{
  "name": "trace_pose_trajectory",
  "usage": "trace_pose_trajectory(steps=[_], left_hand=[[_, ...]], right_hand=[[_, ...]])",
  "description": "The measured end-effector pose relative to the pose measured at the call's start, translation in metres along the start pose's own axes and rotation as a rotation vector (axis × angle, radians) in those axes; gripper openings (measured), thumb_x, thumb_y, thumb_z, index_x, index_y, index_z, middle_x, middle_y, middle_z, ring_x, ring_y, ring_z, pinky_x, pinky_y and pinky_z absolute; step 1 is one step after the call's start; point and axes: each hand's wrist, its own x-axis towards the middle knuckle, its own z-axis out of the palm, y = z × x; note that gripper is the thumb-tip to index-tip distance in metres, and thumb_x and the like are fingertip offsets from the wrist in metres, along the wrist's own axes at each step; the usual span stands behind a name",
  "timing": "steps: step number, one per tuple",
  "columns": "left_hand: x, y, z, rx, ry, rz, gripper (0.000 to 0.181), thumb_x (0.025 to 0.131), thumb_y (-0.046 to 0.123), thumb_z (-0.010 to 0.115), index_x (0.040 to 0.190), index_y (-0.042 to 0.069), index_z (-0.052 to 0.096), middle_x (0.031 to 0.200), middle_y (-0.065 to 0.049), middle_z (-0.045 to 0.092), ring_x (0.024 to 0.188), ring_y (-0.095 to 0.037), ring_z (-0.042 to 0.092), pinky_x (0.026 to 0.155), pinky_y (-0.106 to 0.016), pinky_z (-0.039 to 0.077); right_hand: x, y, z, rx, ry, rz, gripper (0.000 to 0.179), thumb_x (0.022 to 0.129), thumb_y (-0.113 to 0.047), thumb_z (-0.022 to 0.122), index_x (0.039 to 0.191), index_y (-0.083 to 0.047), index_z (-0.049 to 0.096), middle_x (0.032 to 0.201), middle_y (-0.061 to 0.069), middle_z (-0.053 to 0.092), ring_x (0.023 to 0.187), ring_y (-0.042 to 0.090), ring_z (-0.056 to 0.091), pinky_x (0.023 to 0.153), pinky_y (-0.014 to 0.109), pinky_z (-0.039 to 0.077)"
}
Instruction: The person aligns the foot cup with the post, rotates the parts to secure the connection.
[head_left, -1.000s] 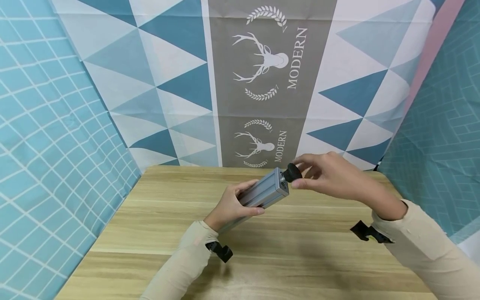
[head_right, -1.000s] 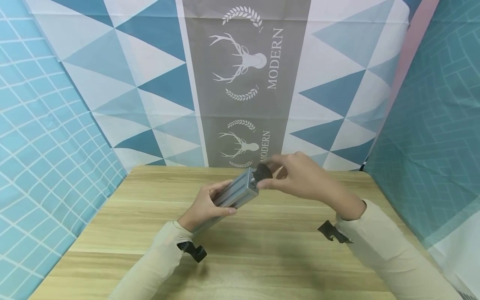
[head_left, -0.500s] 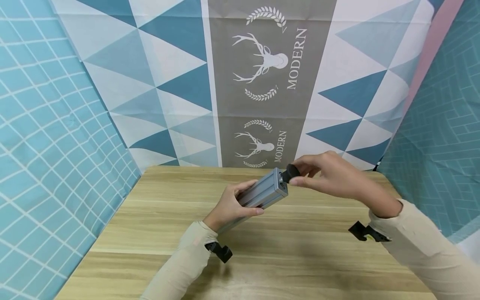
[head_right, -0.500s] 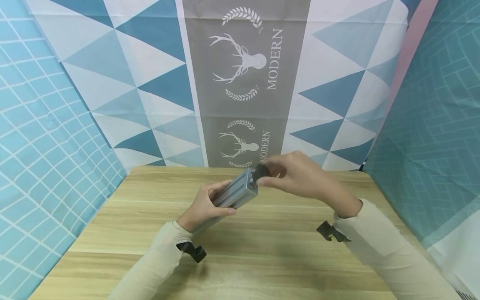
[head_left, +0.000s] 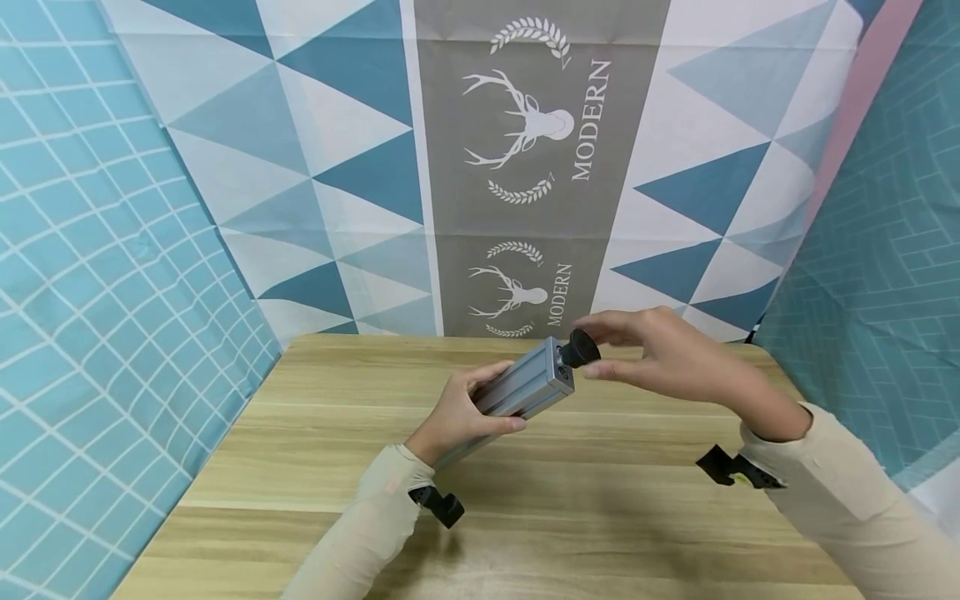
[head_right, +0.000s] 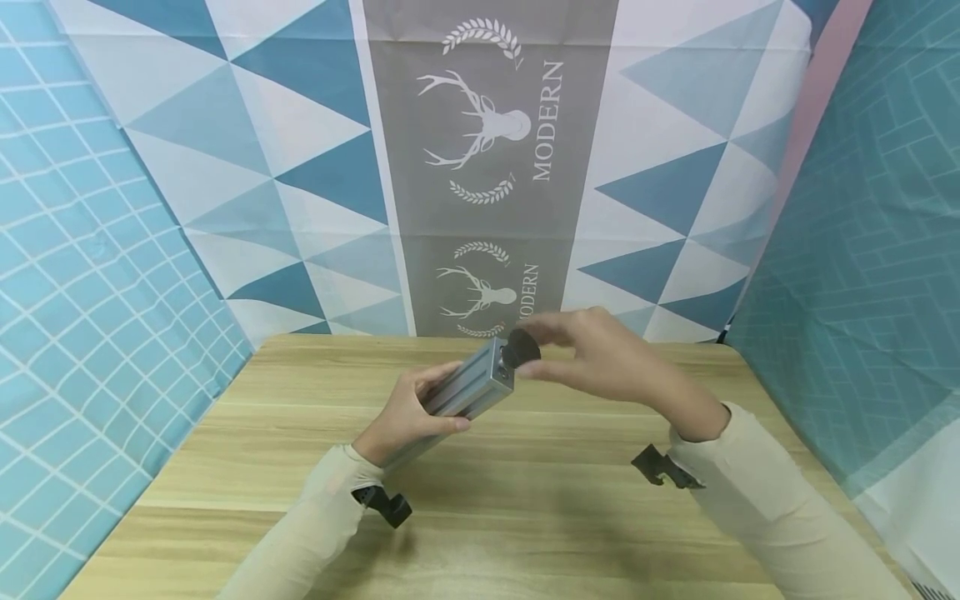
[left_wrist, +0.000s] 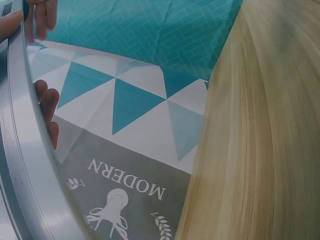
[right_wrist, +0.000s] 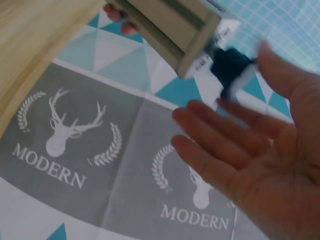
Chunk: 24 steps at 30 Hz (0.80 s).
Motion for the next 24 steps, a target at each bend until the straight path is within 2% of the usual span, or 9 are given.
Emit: trace_pose_trajectory(steps=[3, 5, 8, 11, 14, 17, 19, 21, 24], left_hand=[[0.000, 0.001, 0.000, 0.003, -0.001, 0.006, 0.069, 0.071, 0.026, 0.085, 0.133, 0.014, 0.058, 0.117, -0.005, 0.066, 0.095, -0.019, 0.062, 0.079, -0.033, 0.048], [0.000, 0.001, 0.000, 0.007, -0.003, 0.010, 0.069, 0.071, 0.027, 0.085, 0.133, 0.014, 0.058, 0.117, -0.005, 0.066, 0.095, -0.020, 0.061, 0.079, -0.033, 0.048], [0.000, 0.001, 0.000, 0.009, -0.005, 0.009, 0.070, 0.071, 0.027, 0.085, 0.134, 0.014, 0.058, 0.117, -0.006, 0.066, 0.095, -0.019, 0.061, 0.078, -0.032, 0.048], [0.000, 0.001, 0.000, 0.008, -0.007, 0.000, 0.069, 0.072, 0.026, 0.085, 0.134, 0.014, 0.058, 0.118, -0.006, 0.066, 0.095, -0.018, 0.061, 0.079, -0.032, 0.048], [0.000, 0.001, 0.001, 0.013, -0.007, 0.001, 0.069, 0.071, 0.028, 0.085, 0.133, 0.014, 0.058, 0.117, -0.005, 0.066, 0.095, -0.018, 0.062, 0.079, -0.032, 0.048], [0.000, 0.001, 0.001, 0.011, -0.009, 0.020, 0.069, 0.070, 0.031, 0.085, 0.132, 0.015, 0.059, 0.115, -0.005, 0.066, 0.094, -0.018, 0.062, 0.077, -0.032, 0.048], [0.001, 0.000, 0.002, 0.009, -0.013, 0.035, 0.069, 0.070, 0.032, 0.085, 0.132, 0.015, 0.060, 0.115, -0.005, 0.067, 0.093, -0.019, 0.062, 0.077, -0.033, 0.048], [0.001, -0.001, 0.003, 0.009, -0.017, 0.040, 0.067, 0.071, 0.028, 0.085, 0.131, 0.015, 0.060, 0.114, -0.005, 0.067, 0.092, -0.019, 0.061, 0.076, -0.033, 0.048], [0.002, 0.000, 0.004, 0.016, -0.019, 0.034, 0.066, 0.071, 0.021, 0.085, 0.132, 0.015, 0.060, 0.115, -0.006, 0.067, 0.092, -0.019, 0.061, 0.076, -0.033, 0.048]], right_hand=[[-0.001, 0.002, -0.006, -0.020, -0.062, -0.089, 0.064, 0.084, -0.020, 0.075, 0.142, -0.016, 0.047, 0.131, 0.005, 0.059, 0.113, 0.028, 0.061, 0.087, 0.046, 0.050], [-0.001, 0.003, -0.008, -0.026, -0.081, -0.140, 0.069, 0.082, -0.010, 0.076, 0.144, -0.019, 0.045, 0.134, 0.004, 0.057, 0.115, 0.027, 0.060, 0.087, 0.044, 0.050], [0.000, 0.002, -0.009, -0.033, -0.075, -0.216, 0.069, 0.081, -0.001, 0.074, 0.142, -0.019, 0.047, 0.135, 0.003, 0.056, 0.115, 0.021, 0.059, 0.088, 0.039, 0.050], [0.002, 0.001, -0.007, -0.037, -0.047, -0.270, 0.063, 0.080, 0.002, 0.073, 0.137, -0.015, 0.053, 0.132, 0.004, 0.058, 0.112, 0.017, 0.061, 0.086, 0.036, 0.051], [0.003, 0.000, -0.004, -0.017, -0.011, -0.210, 0.044, 0.086, -0.009, 0.071, 0.129, -0.009, 0.060, 0.115, 0.002, 0.067, 0.099, 0.012, 0.066, 0.080, 0.032, 0.053], [0.004, -0.003, 0.004, -0.015, 0.049, -0.062, 0.027, 0.091, -0.029, 0.067, 0.109, -0.010, 0.068, 0.088, -0.006, 0.070, 0.075, 0.006, 0.065, 0.067, 0.029, 0.052], [0.005, -0.004, 0.008, -0.028, 0.086, 0.030, 0.027, 0.092, -0.038, 0.064, 0.094, -0.012, 0.070, 0.075, -0.008, 0.066, 0.065, 0.005, 0.059, 0.061, 0.028, 0.049], [0.005, -0.005, 0.011, -0.051, 0.112, 0.081, 0.030, 0.092, -0.043, 0.062, 0.082, -0.015, 0.068, 0.066, -0.009, 0.062, 0.058, 0.006, 0.055, 0.056, 0.029, 0.046], [0.005, -0.006, 0.010, -0.072, 0.103, 0.108, 0.035, 0.092, -0.046, 0.060, 0.078, -0.015, 0.067, 0.062, -0.009, 0.059, 0.055, 0.008, 0.053, 0.055, 0.030, 0.044]])
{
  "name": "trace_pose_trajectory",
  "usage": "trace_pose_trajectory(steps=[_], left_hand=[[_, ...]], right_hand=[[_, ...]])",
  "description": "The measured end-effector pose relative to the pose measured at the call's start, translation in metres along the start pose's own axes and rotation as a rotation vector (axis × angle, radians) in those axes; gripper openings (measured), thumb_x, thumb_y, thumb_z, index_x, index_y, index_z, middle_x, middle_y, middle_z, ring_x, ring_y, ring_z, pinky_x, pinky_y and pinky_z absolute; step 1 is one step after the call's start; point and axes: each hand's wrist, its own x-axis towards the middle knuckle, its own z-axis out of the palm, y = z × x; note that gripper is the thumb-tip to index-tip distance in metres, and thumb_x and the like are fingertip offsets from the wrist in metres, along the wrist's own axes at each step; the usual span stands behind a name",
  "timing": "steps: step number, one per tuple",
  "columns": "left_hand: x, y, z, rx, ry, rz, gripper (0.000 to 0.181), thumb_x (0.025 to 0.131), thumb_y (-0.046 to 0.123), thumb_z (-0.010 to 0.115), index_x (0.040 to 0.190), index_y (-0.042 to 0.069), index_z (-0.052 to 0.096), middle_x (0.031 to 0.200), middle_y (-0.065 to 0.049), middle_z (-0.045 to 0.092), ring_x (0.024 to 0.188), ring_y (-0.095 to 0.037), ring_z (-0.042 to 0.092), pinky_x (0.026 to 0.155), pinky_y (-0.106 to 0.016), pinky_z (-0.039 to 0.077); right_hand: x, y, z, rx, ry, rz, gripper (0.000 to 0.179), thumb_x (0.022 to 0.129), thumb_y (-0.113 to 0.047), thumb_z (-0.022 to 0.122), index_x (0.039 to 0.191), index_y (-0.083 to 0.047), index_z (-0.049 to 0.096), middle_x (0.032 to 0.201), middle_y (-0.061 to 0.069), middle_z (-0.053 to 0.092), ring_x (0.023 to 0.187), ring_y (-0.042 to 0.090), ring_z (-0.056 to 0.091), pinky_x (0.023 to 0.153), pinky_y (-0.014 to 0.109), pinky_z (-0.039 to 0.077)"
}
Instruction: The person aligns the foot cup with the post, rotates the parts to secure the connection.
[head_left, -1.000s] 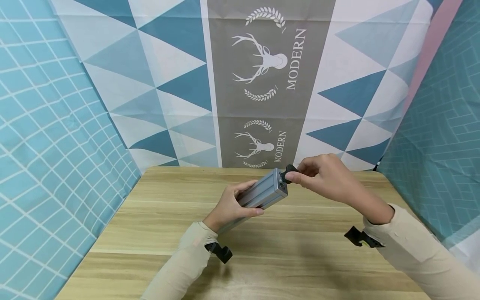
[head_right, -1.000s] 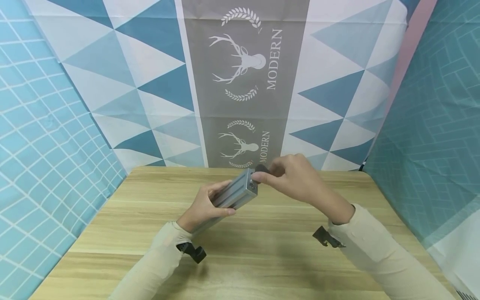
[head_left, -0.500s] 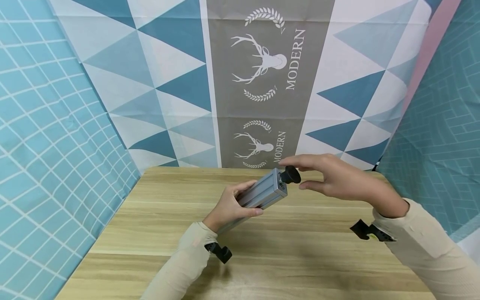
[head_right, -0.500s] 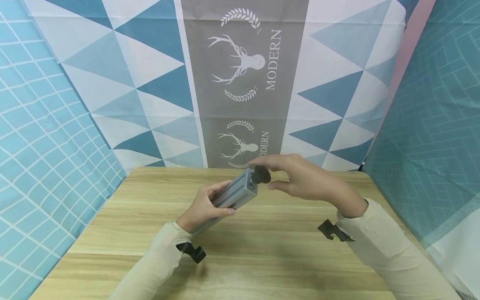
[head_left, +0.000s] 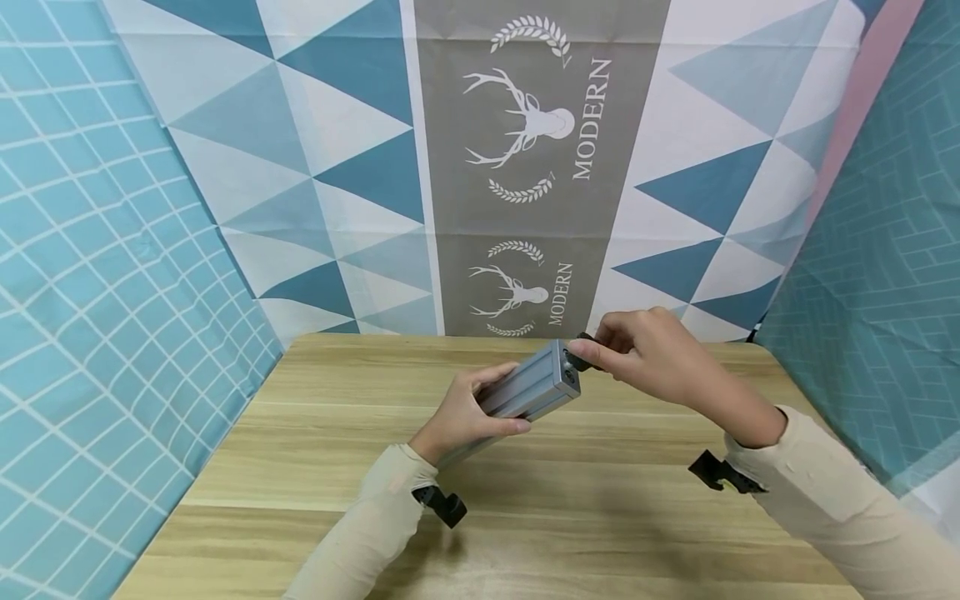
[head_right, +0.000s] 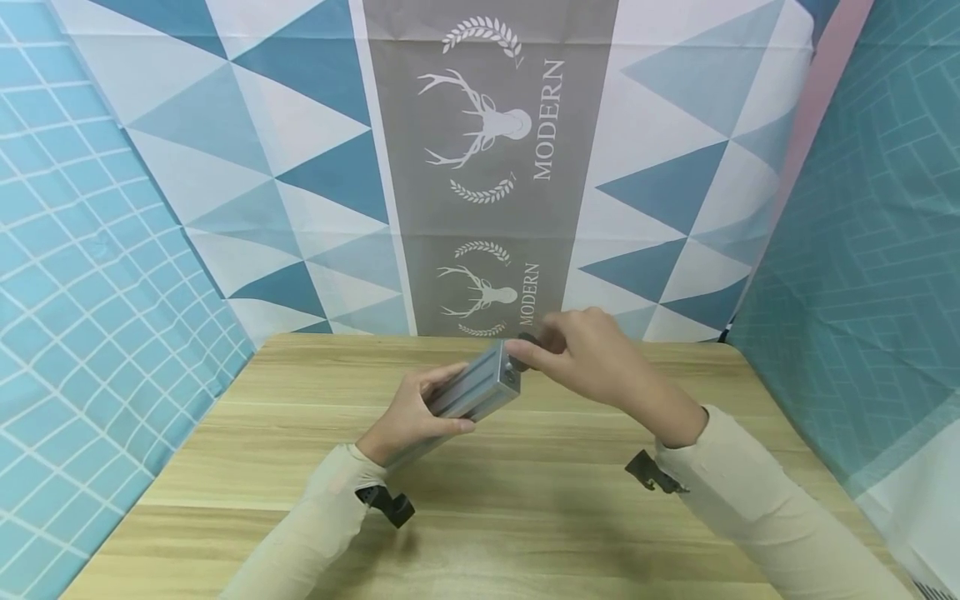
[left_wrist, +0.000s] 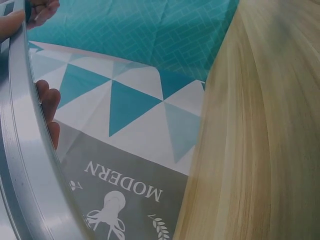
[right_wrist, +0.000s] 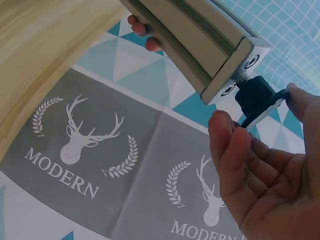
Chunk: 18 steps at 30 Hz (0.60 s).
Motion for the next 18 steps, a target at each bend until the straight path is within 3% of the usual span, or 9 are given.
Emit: trace_pose_trajectory(steps=[2, 4, 6, 8, 10, 13, 18], left_hand=[[0.000, 0.001, 0.000, -0.001, -0.003, -0.013, 0.066, 0.071, 0.019, 0.085, 0.132, 0.015, 0.060, 0.116, -0.006, 0.066, 0.093, -0.020, 0.061, 0.077, -0.033, 0.048], [0.000, 0.001, 0.000, -0.002, -0.002, -0.026, 0.067, 0.071, 0.020, 0.085, 0.132, 0.016, 0.059, 0.116, -0.005, 0.066, 0.094, -0.020, 0.061, 0.077, -0.034, 0.048], [0.000, 0.001, 0.000, -0.004, 0.000, -0.038, 0.067, 0.071, 0.021, 0.085, 0.132, 0.017, 0.059, 0.117, -0.005, 0.066, 0.094, -0.019, 0.061, 0.078, -0.034, 0.048], [0.000, 0.001, -0.001, -0.005, 0.003, -0.042, 0.067, 0.071, 0.022, 0.085, 0.132, 0.018, 0.059, 0.117, -0.004, 0.066, 0.095, -0.019, 0.062, 0.078, -0.034, 0.048], [0.000, 0.001, -0.001, -0.006, 0.004, -0.039, 0.066, 0.071, 0.021, 0.085, 0.132, 0.018, 0.059, 0.116, -0.004, 0.066, 0.095, -0.019, 0.062, 0.078, -0.034, 0.048], [0.000, 0.001, -0.002, -0.006, 0.004, -0.035, 0.065, 0.072, 0.020, 0.084, 0.132, 0.019, 0.060, 0.116, -0.004, 0.066, 0.095, -0.019, 0.062, 0.078, -0.033, 0.048], [0.000, 0.001, -0.002, -0.008, -0.003, -0.039, 0.064, 0.072, 0.018, 0.083, 0.132, 0.018, 0.059, 0.116, -0.004, 0.066, 0.095, -0.019, 0.061, 0.078, -0.033, 0.048]], right_hand=[[0.000, 0.002, -0.004, 0.015, -0.050, -0.003, 0.034, 0.092, -0.044, 0.061, 0.087, -0.012, 0.070, 0.067, -0.008, 0.063, 0.060, 0.008, 0.057, 0.058, 0.031, 0.047], [-0.001, 0.004, -0.009, 0.031, -0.125, -0.025, 0.036, 0.090, -0.040, 0.066, 0.106, -0.009, 0.068, 0.080, -0.004, 0.069, 0.071, 0.012, 0.064, 0.066, 0.035, 0.051], [-0.002, 0.006, -0.014, 0.042, -0.203, -0.063, 0.051, 0.086, -0.032, 0.072, 0.129, -0.010, 0.058, 0.104, 0.001, 0.070, 0.089, 0.018, 0.068, 0.073, 0.038, 0.053], [-0.002, 0.008, -0.018, 0.041, -0.250, -0.137, 0.069, 0.082, -0.020, 0.077, 0.143, -0.014, 0.045, 0.124, 0.004, 0.063, 0.104, 0.021, 0.065, 0.080, 0.039, 0.052], [-0.002, 0.010, -0.019, 0.016, -0.255, -0.230, 0.077, 0.080, -0.010, 0.077, 0.147, -0.020, 0.040, 0.136, 0.003, 0.055, 0.114, 0.022, 0.060, 0.084, 0.040, 0.051], [-0.002, 0.010, -0.020, -0.008, -0.218, -0.350, 0.075, 0.079, 0.002, 0.075, 0.144, -0.020, 0.044, 0.139, 0.002, 0.052, 0.120, 0.021, 0.056, 0.088, 0.038, 0.050], [-0.001, 0.008, -0.022, -0.041, -0.190, -0.392, 0.068, 0.079, 0.005, 0.074, 0.139, -0.018, 0.051, 0.137, 0.001, 0.054, 0.122, 0.020, 0.054, 0.089, 0.039, 0.049]])
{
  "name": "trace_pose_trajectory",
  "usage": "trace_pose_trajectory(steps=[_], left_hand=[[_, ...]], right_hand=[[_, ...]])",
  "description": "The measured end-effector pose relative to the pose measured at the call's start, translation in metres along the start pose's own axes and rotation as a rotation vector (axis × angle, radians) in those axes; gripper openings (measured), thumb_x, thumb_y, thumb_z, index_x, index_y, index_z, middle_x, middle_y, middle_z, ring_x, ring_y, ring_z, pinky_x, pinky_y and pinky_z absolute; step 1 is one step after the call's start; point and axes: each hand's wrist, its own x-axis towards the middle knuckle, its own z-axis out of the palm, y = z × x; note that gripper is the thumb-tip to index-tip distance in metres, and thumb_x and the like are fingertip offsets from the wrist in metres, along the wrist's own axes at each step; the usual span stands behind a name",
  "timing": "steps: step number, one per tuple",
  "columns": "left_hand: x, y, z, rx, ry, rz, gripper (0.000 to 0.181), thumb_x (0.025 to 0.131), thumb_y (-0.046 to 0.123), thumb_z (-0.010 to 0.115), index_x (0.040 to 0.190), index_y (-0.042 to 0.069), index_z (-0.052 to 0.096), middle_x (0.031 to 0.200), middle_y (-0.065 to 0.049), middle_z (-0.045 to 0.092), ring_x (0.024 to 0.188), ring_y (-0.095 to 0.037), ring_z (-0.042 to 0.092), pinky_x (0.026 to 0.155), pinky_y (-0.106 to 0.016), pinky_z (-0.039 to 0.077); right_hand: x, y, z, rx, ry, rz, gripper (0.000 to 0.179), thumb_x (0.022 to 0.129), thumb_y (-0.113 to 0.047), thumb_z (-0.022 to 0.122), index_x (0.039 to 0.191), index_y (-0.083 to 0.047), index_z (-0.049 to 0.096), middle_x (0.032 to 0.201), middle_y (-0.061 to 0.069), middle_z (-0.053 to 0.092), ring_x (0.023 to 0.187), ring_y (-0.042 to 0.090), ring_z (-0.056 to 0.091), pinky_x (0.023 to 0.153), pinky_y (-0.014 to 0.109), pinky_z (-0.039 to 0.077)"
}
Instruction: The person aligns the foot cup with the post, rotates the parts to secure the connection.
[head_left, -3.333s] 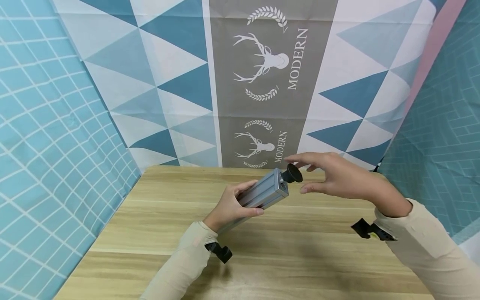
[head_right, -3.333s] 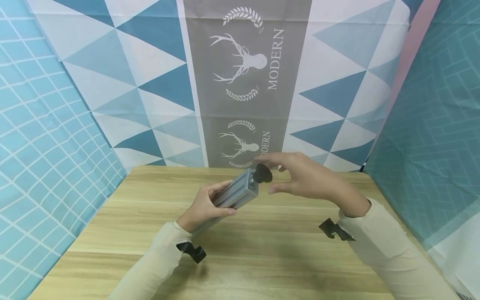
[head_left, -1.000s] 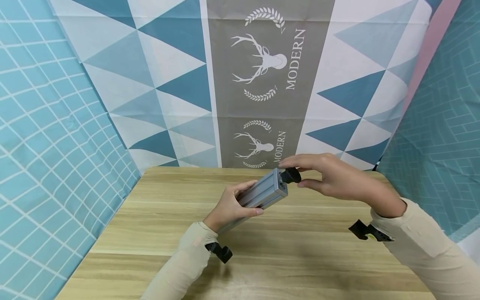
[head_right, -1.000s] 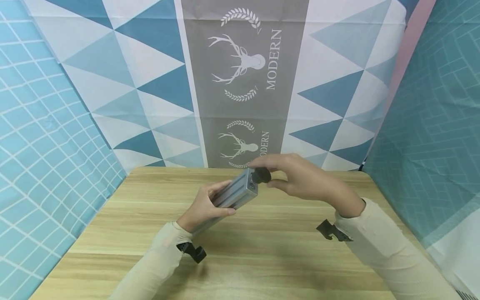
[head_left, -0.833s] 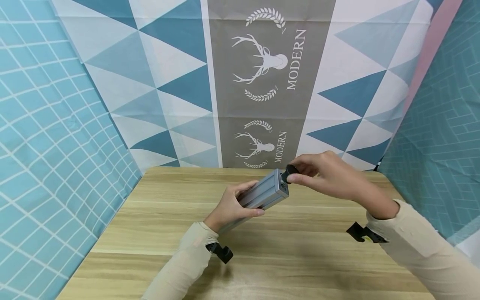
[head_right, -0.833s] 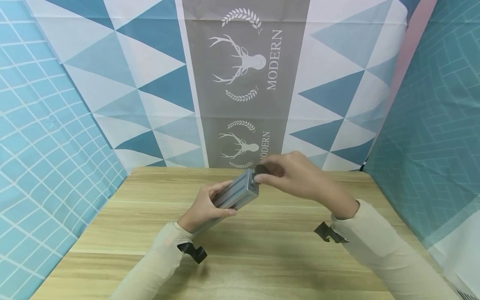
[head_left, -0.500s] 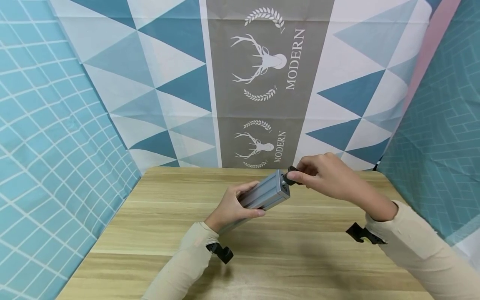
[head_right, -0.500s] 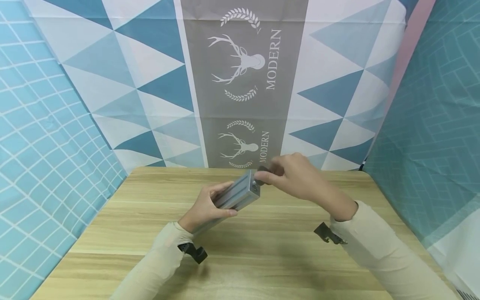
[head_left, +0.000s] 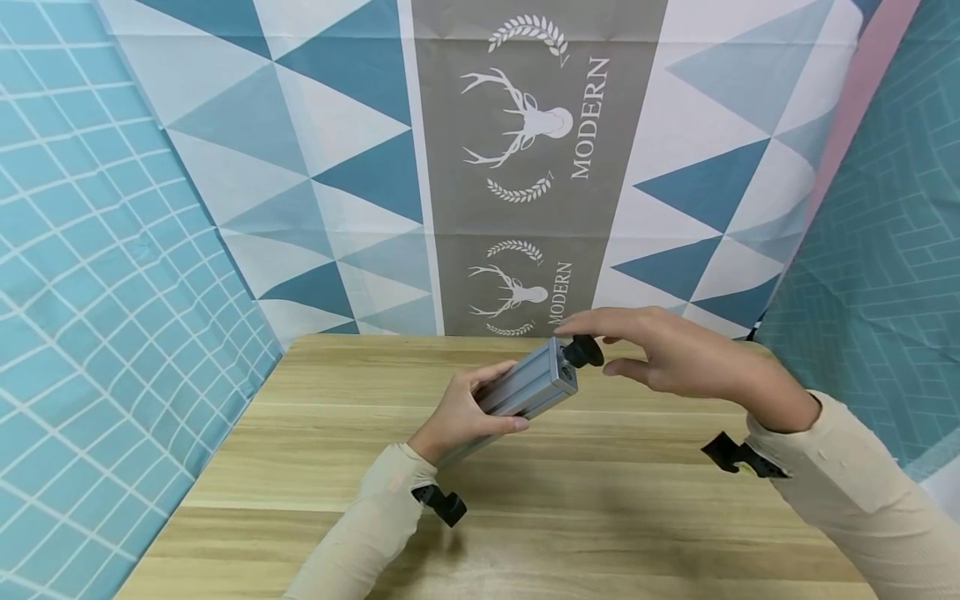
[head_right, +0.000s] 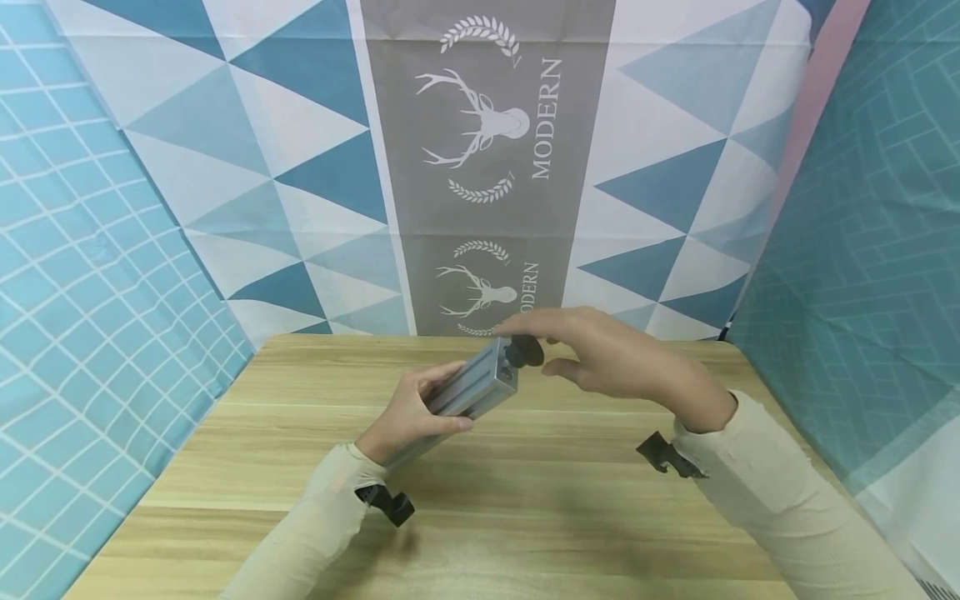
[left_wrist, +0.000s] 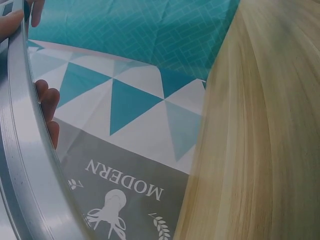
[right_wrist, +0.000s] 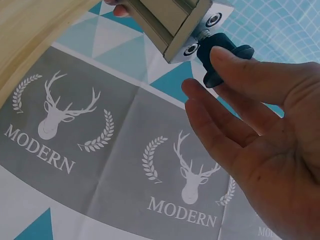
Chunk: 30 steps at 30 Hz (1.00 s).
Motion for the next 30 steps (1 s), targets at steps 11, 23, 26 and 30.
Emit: trace_pose_trajectory(steps=[11, 23, 26, 30], left_hand=[[0.001, 0.000, 0.001, -0.006, 0.001, -0.015, 0.066, 0.071, 0.020, 0.084, 0.132, 0.018, 0.059, 0.117, -0.005, 0.066, 0.095, -0.019, 0.061, 0.079, -0.034, 0.048], [0.000, -0.001, 0.001, 0.031, 0.022, -0.050, 0.070, 0.070, 0.027, 0.085, 0.134, 0.019, 0.058, 0.119, -0.003, 0.065, 0.096, -0.018, 0.061, 0.079, -0.034, 0.048], [0.000, -0.001, 0.001, 0.037, 0.023, -0.047, 0.070, 0.069, 0.025, 0.086, 0.134, 0.018, 0.058, 0.119, -0.003, 0.065, 0.095, -0.018, 0.061, 0.078, -0.034, 0.048], [0.001, -0.002, 0.001, 0.042, 0.018, -0.025, 0.069, 0.069, 0.022, 0.086, 0.133, 0.017, 0.059, 0.118, -0.003, 0.066, 0.095, -0.018, 0.062, 0.078, -0.033, 0.048]], right_hand=[[0.009, -0.004, 0.012, 0.013, 0.093, 0.348, 0.035, 0.093, -0.045, 0.059, 0.083, -0.013, 0.071, 0.062, -0.009, 0.061, 0.055, 0.007, 0.052, 0.055, 0.029, 0.044], [0.001, -0.004, -0.002, 0.035, -0.087, 0.334, 0.059, 0.085, -0.038, 0.071, 0.134, -0.009, 0.055, 0.097, 0.002, 0.072, 0.087, 0.021, 0.068, 0.072, 0.040, 0.053], [-0.002, 0.000, -0.003, 0.041, -0.099, 0.251, 0.080, 0.078, -0.027, 0.079, 0.147, -0.018, 0.040, 0.130, 0.004, 0.060, 0.115, 0.026, 0.060, 0.085, 0.044, 0.051], [-0.003, 0.003, -0.001, -0.017, -0.082, 0.123, 0.084, 0.078, -0.011, 0.079, 0.149, -0.024, 0.036, 0.145, 0.002, 0.045, 0.128, 0.024, 0.049, 0.092, 0.043, 0.048]])
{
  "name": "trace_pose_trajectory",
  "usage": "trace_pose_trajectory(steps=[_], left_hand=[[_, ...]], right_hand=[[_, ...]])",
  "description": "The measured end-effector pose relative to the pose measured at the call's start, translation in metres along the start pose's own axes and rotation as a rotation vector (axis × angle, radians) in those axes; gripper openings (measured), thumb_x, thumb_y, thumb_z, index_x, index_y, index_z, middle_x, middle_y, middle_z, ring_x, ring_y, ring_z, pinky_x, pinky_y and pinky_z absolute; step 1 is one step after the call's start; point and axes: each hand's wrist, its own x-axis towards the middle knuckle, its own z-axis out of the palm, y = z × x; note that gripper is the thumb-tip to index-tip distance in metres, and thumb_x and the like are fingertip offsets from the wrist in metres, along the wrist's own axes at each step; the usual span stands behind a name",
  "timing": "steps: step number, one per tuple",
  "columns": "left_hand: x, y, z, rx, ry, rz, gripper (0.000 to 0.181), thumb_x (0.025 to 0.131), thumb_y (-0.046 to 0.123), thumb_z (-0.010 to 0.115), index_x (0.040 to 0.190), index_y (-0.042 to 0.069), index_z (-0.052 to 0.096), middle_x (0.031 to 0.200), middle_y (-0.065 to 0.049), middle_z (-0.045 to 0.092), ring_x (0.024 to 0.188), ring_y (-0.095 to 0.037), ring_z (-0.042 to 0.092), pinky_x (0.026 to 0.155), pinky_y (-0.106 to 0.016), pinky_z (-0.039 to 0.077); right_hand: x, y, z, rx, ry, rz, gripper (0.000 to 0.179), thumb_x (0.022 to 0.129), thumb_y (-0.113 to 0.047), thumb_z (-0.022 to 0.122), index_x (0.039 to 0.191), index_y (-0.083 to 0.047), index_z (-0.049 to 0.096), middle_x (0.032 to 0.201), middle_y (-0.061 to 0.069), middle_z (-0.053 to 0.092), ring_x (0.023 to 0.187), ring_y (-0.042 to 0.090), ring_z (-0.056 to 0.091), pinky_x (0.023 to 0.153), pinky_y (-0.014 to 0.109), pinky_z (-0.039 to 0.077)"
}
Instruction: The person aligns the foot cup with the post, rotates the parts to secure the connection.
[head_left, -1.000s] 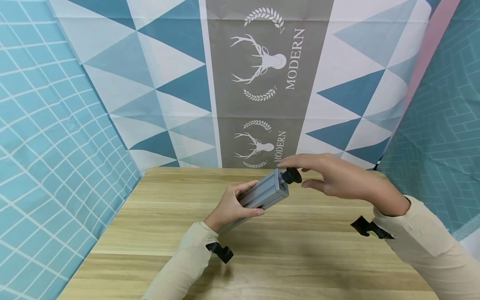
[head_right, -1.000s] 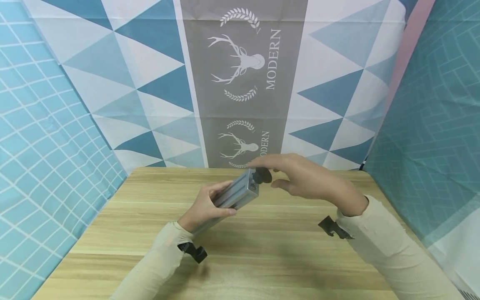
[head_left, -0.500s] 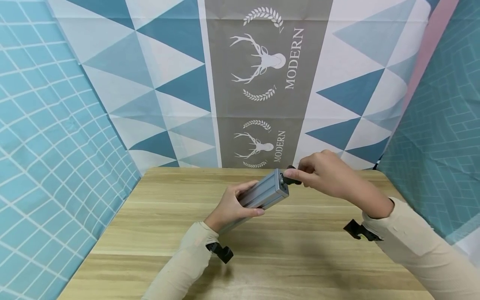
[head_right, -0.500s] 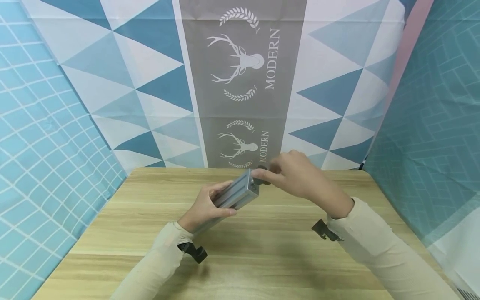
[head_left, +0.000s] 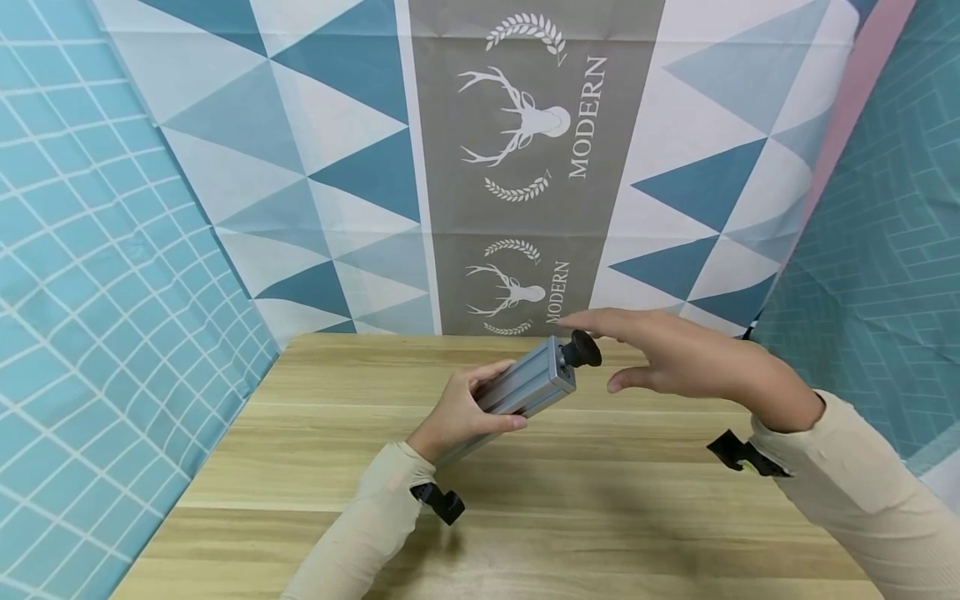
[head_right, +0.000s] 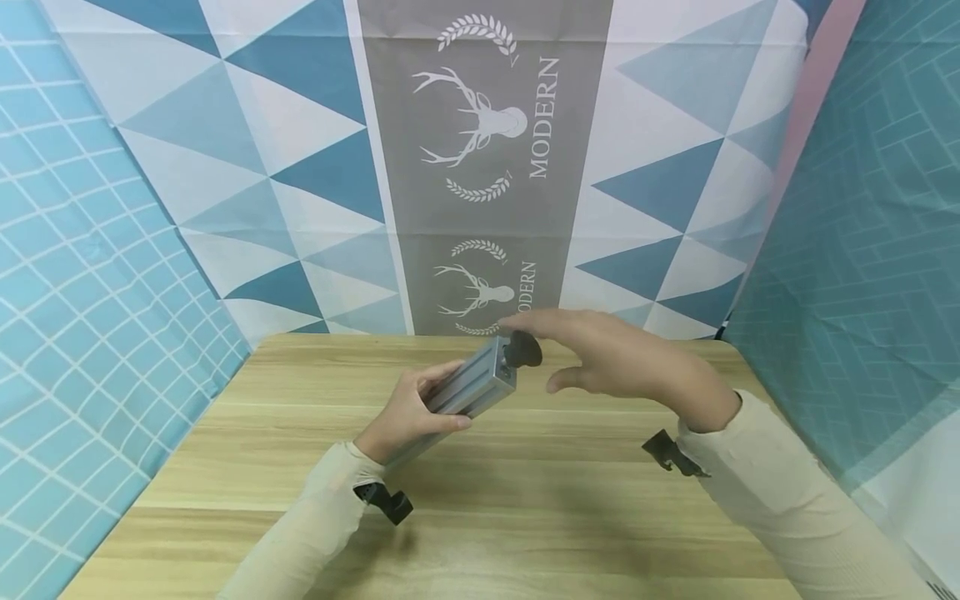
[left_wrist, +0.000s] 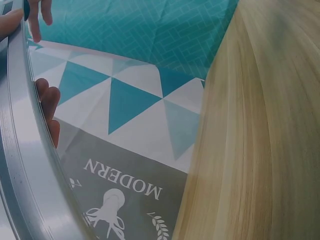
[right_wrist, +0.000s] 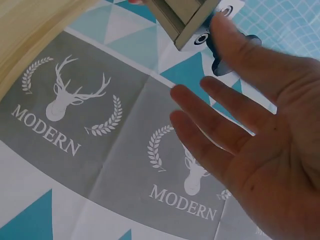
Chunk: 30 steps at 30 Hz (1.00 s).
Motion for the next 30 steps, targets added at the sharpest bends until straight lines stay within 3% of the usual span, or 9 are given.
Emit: trace_pose_trajectory(steps=[4, 7, 10, 12, 15, 18, 24, 27, 30], left_hand=[[0.000, 0.000, 0.001, -0.001, -0.004, 0.002, 0.072, 0.068, 0.025, 0.086, 0.133, 0.015, 0.058, 0.118, -0.002, 0.066, 0.095, -0.017, 0.062, 0.079, -0.032, 0.048], [0.000, 0.000, 0.001, -0.013, -0.012, -0.007, 0.072, 0.069, 0.025, 0.086, 0.134, 0.015, 0.058, 0.118, -0.002, 0.066, 0.096, -0.017, 0.062, 0.080, -0.033, 0.048], [-0.001, 0.000, 0.001, -0.015, -0.012, -0.016, 0.071, 0.069, 0.023, 0.086, 0.134, 0.016, 0.058, 0.119, -0.003, 0.065, 0.096, -0.018, 0.061, 0.080, -0.034, 0.047], [-0.001, 0.000, 0.001, -0.013, -0.011, -0.019, 0.070, 0.069, 0.022, 0.086, 0.134, 0.016, 0.058, 0.119, -0.003, 0.065, 0.096, -0.018, 0.061, 0.080, -0.035, 0.047], [0.000, -0.001, 0.001, -0.001, -0.013, -0.014, 0.071, 0.068, 0.025, 0.086, 0.133, 0.016, 0.058, 0.119, -0.003, 0.065, 0.095, -0.018, 0.061, 0.079, -0.034, 0.047], [0.000, 0.000, 0.001, -0.001, -0.016, -0.006, 0.071, 0.068, 0.026, 0.086, 0.133, 0.016, 0.058, 0.119, -0.003, 0.065, 0.095, -0.018, 0.061, 0.079, -0.033, 0.047], [-0.001, 0.000, 0.001, -0.008, -0.015, -0.014, 0.072, 0.069, 0.029, 0.086, 0.134, 0.016, 0.057, 0.120, -0.003, 0.065, 0.097, -0.018, 0.061, 0.080, -0.034, 0.047], [-0.001, 0.001, 0.000, -0.009, -0.012, -0.026, 0.073, 0.069, 0.031, 0.086, 0.135, 0.017, 0.057, 0.122, -0.003, 0.064, 0.098, -0.018, 0.061, 0.081, -0.034, 0.047], [-0.002, 0.001, -0.001, -0.010, -0.009, -0.030, 0.074, 0.070, 0.033, 0.085, 0.135, 0.017, 0.056, 0.123, -0.003, 0.063, 0.098, -0.018, 0.060, 0.081, -0.034, 0.047]], right_hand=[[0.001, 0.001, 0.003, -0.073, 0.043, -0.080, 0.074, 0.080, -0.003, 0.076, 0.144, -0.021, 0.044, 0.142, 0.002, 0.049, 0.127, 0.022, 0.050, 0.091, 0.040, 0.048], [0.003, 0.000, 0.004, -0.068, 0.065, -0.061, 0.059, 0.083, -0.008, 0.075, 0.137, -0.015, 0.053, 0.130, 0.001, 0.060, 0.114, 0.018, 0.060, 0.085, 0.036, 0.051], [0.005, -0.003, 0.009, -0.032, 0.098, 0.038, 0.034, 0.089, -0.023, 0.069, 0.120, -0.009, 0.064, 0.102, -0.002, 0.071, 0.088, 0.011, 0.067, 0.072, 0.031, 0.053], [0.008, -0.004, 0.014, -0.017, 0.135, 0.114, 0.026, 0.093, -0.034, 0.063, 0.100, -0.009, 0.069, 0.078, -0.007, 0.067, 0.067, 0.007, 0.061, 0.061, 0.028, 0.049], [0.011, -0.005, 0.022, -0.009, 0.185, 0.211, 0.037, 0.096, -0.044, 0.055, 0.077, -0.014, 0.064, 0.057, -0.010, 0.053, 0.051, 0.006, 0.048, 0.052, 0.027, 0.042], [0.011, -0.006, 0.023, -0.002, 0.183, 0.256, 0.043, 0.098, -0.046, 0.050, 0.069, -0.015, 0.061, 0.051, -0.009, 0.048, 0.047, 0.008, 0.044, 0.050, 0.028, 0.039], [0.007, -0.009, 0.009, -0.011, 0.145, 0.240, 0.039, 0.095, -0.046, 0.055, 0.095, -0.010, 0.070, 0.064, -0.009, 0.062, 0.057, 0.007, 0.055, 0.058, 0.030, 0.046], [0.003, -0.008, 0.002, -0.015, 0.129, 0.202, 0.051, 0.089, -0.048, 0.064, 0.124, -0.011, 0.061, 0.090, -0.005, 0.070, 0.079, 0.011, 0.065, 0.069, 0.036, 0.052], [0.001, -0.005, -0.002, 0.006, 0.090, 0.128, 0.069, 0.084, -0.038, 0.073, 0.142, -0.017, 0.044, 0.123, 0.001, 0.063, 0.106, 0.019, 0.063, 0.081, 0.043, 0.052]])
